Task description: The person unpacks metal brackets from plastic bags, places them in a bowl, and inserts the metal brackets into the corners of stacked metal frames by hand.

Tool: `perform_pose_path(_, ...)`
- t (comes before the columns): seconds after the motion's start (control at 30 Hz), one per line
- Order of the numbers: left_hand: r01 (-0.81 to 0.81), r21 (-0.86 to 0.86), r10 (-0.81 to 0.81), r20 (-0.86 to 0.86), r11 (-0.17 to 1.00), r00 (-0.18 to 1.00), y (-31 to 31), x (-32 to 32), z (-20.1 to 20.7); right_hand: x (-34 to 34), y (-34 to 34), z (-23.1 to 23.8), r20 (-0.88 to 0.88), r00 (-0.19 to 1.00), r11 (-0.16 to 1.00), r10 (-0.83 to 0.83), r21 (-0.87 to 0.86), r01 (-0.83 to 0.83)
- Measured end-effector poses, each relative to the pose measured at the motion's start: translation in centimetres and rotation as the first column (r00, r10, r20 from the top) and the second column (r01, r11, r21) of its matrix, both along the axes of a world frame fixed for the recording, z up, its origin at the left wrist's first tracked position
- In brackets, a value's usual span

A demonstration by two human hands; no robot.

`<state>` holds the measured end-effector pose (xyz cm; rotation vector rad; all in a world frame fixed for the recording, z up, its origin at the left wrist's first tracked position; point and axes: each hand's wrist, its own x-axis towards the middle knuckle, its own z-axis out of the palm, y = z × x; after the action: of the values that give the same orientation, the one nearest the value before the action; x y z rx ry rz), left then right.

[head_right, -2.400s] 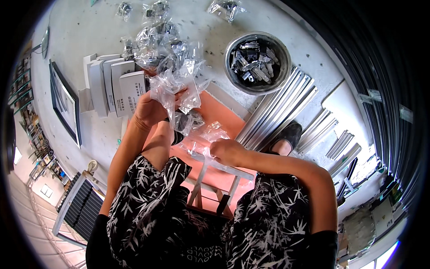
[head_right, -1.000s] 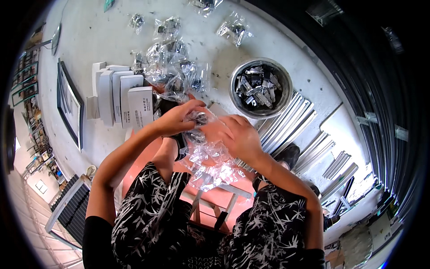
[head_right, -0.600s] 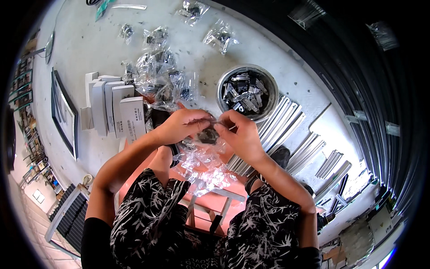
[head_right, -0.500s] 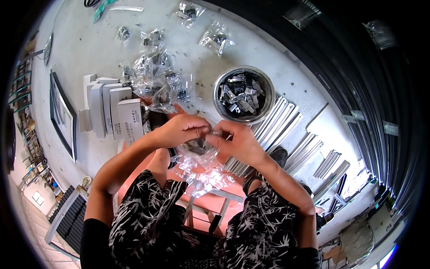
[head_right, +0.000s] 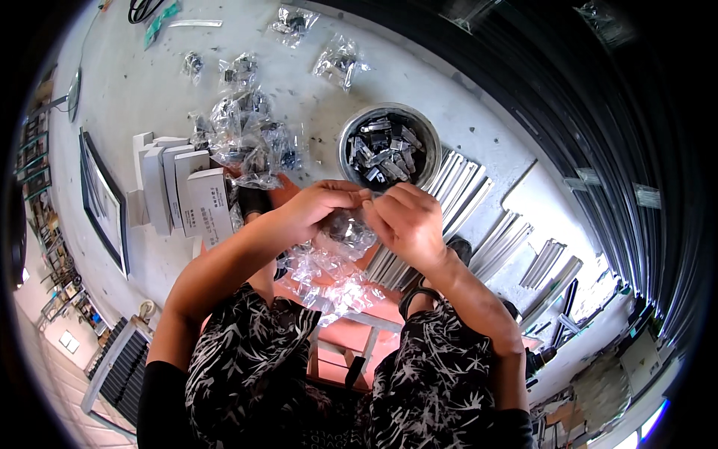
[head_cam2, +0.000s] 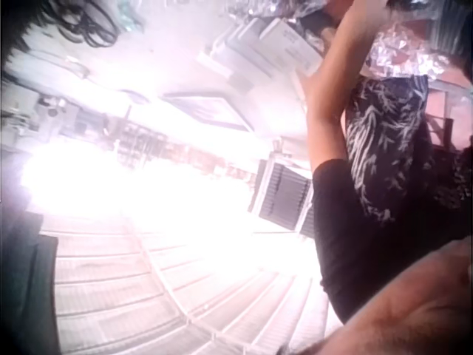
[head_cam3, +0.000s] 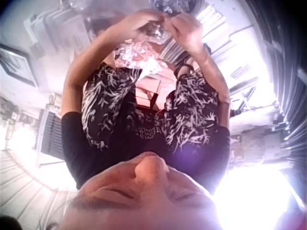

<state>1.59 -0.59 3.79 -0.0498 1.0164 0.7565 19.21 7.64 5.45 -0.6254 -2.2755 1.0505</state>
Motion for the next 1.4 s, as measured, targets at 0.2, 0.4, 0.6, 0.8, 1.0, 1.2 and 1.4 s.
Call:
perform_pose_path(0.2, -0.171, -0.158, 0.144, -0.172, 0.972, 0.974, 0.6, -1.6, -4.3, 3.6, 0.6, 1.1, 0.108, 0.958, 0.961, -0.264, -0.057, 0.272)
perform_pose_path(0.4, 0.008, -0.278, -0.05, -0.143, 0.96, 0.989, 3.1, -1.3, -2.5, 5.1, 2.1, -0.9, 0.279, 0.801, 0.427, -0.53, -0.728, 0.536)
perform_pose_path(0.6, -0.002, -0.116, -0.037, -0.333, 0.993, 0.942, 3.2, 0.3, -1.6, 5.8, 1.7, -4.2, 0.413, 0.772, 0.234, -0.483, -0.789, 0.568)
perform_pose_path(0.8, 0.126, 0.176, -0.052, -0.374, 0.976, 0.926, 2.5, 0.2, -0.7, 5.6, 1.4, -4.0, 0.456, 0.789, 0.228, -0.413, -0.786, 0.574)
perform_pose_path(1.0, 0.711, 0.276, -0.369, -0.703, 0.646, 0.608, -2.9, -0.7, -1.7, 6.4, 0.4, -4.5, 0.298, 0.944, 0.36, -0.144, -0.873, 0.331)
perform_pose_path(1.2, 0.871, -0.416, -0.297, -0.893, 0.262, -0.337, -14.0, -4.3, -6.2, 7.0, -7.6, -4.8, 0.065, 0.284, 0.159, 0.957, -0.932, -0.325)
perform_pose_path(1.4, 0.931, -0.261, 0.033, -0.96, 0.255, -0.278, -16.0, -7.0, -9.5, 3.5, -8.1, -4.9, 0.481, 0.611, 0.734, 0.629, -0.627, -0.261)
